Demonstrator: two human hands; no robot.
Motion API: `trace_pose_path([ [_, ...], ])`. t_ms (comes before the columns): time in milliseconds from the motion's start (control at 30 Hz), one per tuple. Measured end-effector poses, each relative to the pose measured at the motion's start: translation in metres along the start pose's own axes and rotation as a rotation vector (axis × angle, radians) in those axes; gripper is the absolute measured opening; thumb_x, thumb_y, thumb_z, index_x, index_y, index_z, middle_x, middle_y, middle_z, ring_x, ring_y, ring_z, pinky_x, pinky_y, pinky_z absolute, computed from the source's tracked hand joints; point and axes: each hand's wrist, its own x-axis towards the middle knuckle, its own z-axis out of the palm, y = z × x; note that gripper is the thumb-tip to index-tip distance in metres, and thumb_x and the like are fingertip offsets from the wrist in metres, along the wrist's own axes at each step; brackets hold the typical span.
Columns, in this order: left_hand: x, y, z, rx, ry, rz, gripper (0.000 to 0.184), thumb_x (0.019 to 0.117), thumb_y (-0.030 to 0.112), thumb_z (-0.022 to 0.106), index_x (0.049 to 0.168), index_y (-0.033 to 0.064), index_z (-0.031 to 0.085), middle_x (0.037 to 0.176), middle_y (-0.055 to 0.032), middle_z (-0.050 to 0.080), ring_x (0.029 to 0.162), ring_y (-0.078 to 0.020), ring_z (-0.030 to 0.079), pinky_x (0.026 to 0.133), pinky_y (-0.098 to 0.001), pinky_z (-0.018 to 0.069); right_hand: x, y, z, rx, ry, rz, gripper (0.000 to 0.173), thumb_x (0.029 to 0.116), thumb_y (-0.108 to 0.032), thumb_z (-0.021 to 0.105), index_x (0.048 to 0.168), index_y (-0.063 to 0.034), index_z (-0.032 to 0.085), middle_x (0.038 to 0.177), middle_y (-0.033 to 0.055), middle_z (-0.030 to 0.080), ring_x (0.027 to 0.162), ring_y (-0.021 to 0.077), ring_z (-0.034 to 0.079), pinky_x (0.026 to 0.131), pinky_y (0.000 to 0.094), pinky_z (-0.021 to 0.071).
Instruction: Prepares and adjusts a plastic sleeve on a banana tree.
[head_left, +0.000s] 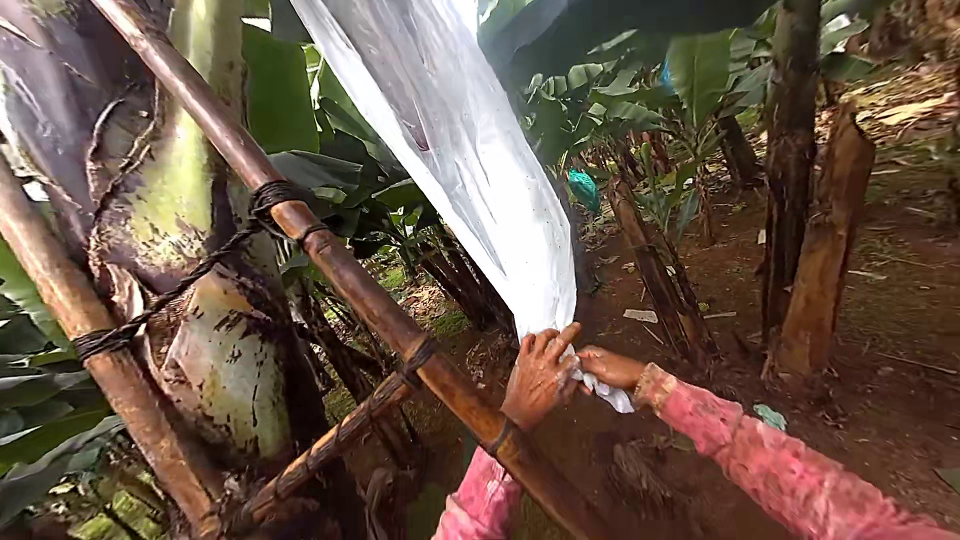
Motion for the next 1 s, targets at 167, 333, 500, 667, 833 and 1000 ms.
trace_pose_path([
  [167,-0.006,-0.003,-0.004,-0.153,-0.052,-0.291,0.025,0.0939,0.025,0.056,0.106,0.0103,0.072,0.097,-0.0063,0.074,0.103,-0.0292,0.065,0.099,-0.0523,0.0406,-0.004,0.003,0.001,-0.159,0.191,-0.265,0.023,0.0962,-0.017,0.053,0.109,-0.0019,0.063,0.074,0.0001,0.064,0.063,0.0078,0.061,0.062,0.0277,0.0538],
  [333,-0.024,-0.012,0.012,0.136,0.030,-0.242,0.019,0.0950,0.020,0.057,0.105,0.0116,0.071,0.100,-0.0073,0.072,0.104,-0.0309,0.065,0.098,-0.0543,0.0419,-0.013,0.018,0.028,-0.015,0.210,-0.358,0.020,0.0917,-0.012,0.067,0.107,-0.0019,0.073,0.094,0.0027,0.073,0.082,0.0039,0.066,0.078,0.0240,0.0563],
  [500,-0.047,-0.012,0.039,0.207,0.359,-0.224,0.030,0.0960,0.013,0.053,0.122,0.0199,0.065,0.141,-0.0082,0.060,0.137,-0.0323,0.047,0.114,-0.0530,0.0308,-0.006,0.027,0.020,0.489,-0.188,-0.106,0.018,0.0848,-0.011,0.055,0.083,-0.0144,0.072,0.076,-0.0053,0.071,0.065,0.0014,0.063,0.061,0.0194,0.0531],
  [667,-0.079,0.045,0.022,0.012,0.494,-0.416,0.044,0.0863,0.049,0.063,0.115,0.0172,0.072,0.116,-0.0090,0.068,0.115,-0.0279,0.059,0.103,-0.0442,0.0414,-0.001,0.031,0.016,0.232,-0.024,-0.065,0.020,0.0925,-0.006,0.050,0.085,-0.0086,0.069,0.080,-0.0052,0.070,0.068,-0.0010,0.060,0.062,0.0171,0.0481],
  [833,-0.094,0.058,0.040,0.070,0.210,-0.533,0.028,0.0939,0.022,0.063,0.111,0.0043,0.077,0.097,-0.0165,0.075,0.090,-0.0350,0.071,0.083,-0.0480,0.0569,0.002,0.027,0.039,0.003,0.076,-0.193,0.019,0.0831,-0.001,0.054,0.093,-0.0061,0.069,0.087,-0.0037,0.069,0.077,0.0000,0.061,0.069,0.0210,0.0508],
  [1000,-0.119,0.025,-0.011,-0.355,0.004,-0.839,0.034,0.0971,0.027,0.064,0.116,0.0010,0.072,0.115,-0.0177,0.072,0.115,-0.0296,0.067,0.105,-0.0486,0.0493,0.016,0.042,0.030,-0.120,0.493,-0.215,0.030,0.0808,0.003,0.056,0.110,-0.0020,0.063,0.098,0.0094,0.064,0.081,0.0165,0.062,0.068,0.0346,0.0537],
])
